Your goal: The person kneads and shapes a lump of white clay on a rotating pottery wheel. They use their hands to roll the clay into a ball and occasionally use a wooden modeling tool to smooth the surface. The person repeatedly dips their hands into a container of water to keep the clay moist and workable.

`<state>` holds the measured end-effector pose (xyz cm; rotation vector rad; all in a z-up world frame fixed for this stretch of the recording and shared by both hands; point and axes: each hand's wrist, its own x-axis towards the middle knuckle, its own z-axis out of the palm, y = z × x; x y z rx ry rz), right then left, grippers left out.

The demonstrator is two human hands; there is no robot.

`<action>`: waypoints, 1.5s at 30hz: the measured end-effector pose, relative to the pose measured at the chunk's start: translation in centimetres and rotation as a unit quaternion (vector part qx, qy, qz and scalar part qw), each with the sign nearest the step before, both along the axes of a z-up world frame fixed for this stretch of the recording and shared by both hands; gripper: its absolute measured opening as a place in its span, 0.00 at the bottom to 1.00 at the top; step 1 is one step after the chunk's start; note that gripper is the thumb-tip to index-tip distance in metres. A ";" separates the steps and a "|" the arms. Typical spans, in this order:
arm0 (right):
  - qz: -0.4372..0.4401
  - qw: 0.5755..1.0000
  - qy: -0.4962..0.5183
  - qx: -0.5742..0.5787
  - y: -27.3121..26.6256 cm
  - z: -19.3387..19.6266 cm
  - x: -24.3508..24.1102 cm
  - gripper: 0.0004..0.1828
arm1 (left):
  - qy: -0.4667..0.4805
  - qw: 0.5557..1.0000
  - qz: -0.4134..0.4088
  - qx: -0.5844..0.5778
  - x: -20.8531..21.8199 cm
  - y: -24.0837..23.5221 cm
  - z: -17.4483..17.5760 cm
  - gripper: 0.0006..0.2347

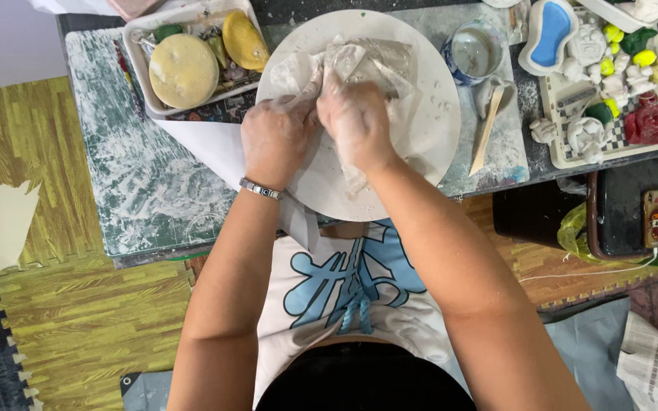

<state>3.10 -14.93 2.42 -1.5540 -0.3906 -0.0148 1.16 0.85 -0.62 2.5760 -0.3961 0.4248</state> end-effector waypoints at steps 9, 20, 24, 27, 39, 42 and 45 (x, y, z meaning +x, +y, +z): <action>0.035 0.943 0.106 0.315 -5.1 0.0 4.3 0.32 | 0.029 0.999 0.015 -0.005 -0.4 -0.3 1.8 0.19; 0.009 0.933 0.103 0.346 -5.5 -0.4 3.1 0.33 | 0.029 0.999 0.026 0.002 -1.2 -0.8 1.5 0.18; 0.000 0.931 0.088 0.354 -5.3 -1.9 3.0 0.32 | 0.010 1.000 0.016 0.004 -1.2 -0.7 1.0 0.17; -0.002 0.935 0.093 0.342 -5.5 -2.6 3.3 0.33 | 0.014 1.000 0.009 0.013 -1.0 -0.9 0.7 0.18; -0.096 0.908 -0.279 -0.298 0.1 -2.8 1.1 0.26 | -0.030 0.999 0.018 0.025 -0.5 -0.6 -0.3 0.11; 0.011 0.936 0.134 0.325 -3.1 -2.4 2.7 0.26 | 0.026 1.000 0.001 -0.010 -1.0 -0.6 -0.2 0.11; -0.004 0.923 0.120 0.365 -5.2 -1.3 4.0 0.31 | 0.000 1.000 0.010 0.009 -0.7 -0.8 0.4 0.09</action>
